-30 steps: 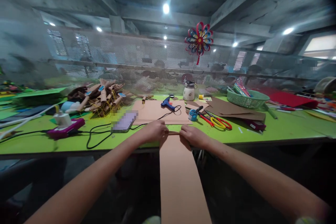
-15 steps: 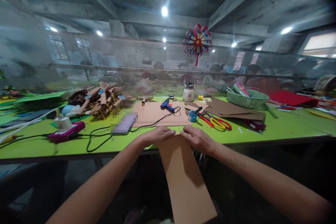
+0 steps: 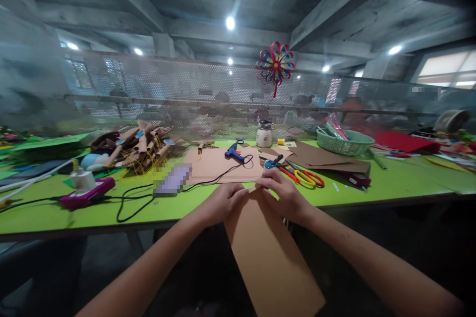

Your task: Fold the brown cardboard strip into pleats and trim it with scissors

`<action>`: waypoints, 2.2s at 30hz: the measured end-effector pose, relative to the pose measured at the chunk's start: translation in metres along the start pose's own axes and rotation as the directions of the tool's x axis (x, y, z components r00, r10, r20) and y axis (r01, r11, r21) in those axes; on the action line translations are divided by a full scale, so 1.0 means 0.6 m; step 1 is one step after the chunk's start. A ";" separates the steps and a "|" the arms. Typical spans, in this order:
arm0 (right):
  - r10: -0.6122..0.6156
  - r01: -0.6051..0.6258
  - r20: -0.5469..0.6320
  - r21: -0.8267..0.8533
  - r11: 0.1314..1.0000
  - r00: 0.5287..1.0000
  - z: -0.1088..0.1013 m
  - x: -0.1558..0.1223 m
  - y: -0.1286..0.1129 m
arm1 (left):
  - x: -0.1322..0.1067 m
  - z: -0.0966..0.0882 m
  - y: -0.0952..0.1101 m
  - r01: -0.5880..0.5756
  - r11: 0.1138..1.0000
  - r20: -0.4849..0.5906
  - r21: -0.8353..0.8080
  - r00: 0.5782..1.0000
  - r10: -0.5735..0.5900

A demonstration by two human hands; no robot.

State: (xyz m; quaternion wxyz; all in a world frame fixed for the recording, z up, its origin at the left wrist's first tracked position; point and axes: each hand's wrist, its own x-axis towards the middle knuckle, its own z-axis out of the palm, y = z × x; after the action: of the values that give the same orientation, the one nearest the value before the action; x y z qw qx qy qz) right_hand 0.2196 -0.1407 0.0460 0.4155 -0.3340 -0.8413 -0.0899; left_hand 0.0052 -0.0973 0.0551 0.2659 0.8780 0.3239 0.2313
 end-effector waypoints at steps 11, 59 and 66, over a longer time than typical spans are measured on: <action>0.261 -0.319 0.213 0.318 0.893 0.941 -0.058 0.041 -0.039 | -0.037 -0.026 0.063 -0.272 0.764 -0.111 0.585 0.906 0.407; 0.136 -0.185 0.373 0.100 0.978 0.918 -0.061 0.008 -0.078 | -0.121 -0.026 0.058 -0.224 0.696 0.042 0.682 0.962 0.268; 0.119 -0.185 0.435 0.112 0.976 0.893 -0.067 0.000 -0.079 | -0.122 -0.056 0.050 -0.223 0.829 0.069 0.513 0.973 0.219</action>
State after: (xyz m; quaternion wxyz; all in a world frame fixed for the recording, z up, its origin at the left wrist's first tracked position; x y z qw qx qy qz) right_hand 0.2151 -0.1939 0.0777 0.2518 -0.3782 -0.8871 0.0815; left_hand -0.0508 -0.1567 0.0817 -0.0068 0.9493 0.2696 0.1616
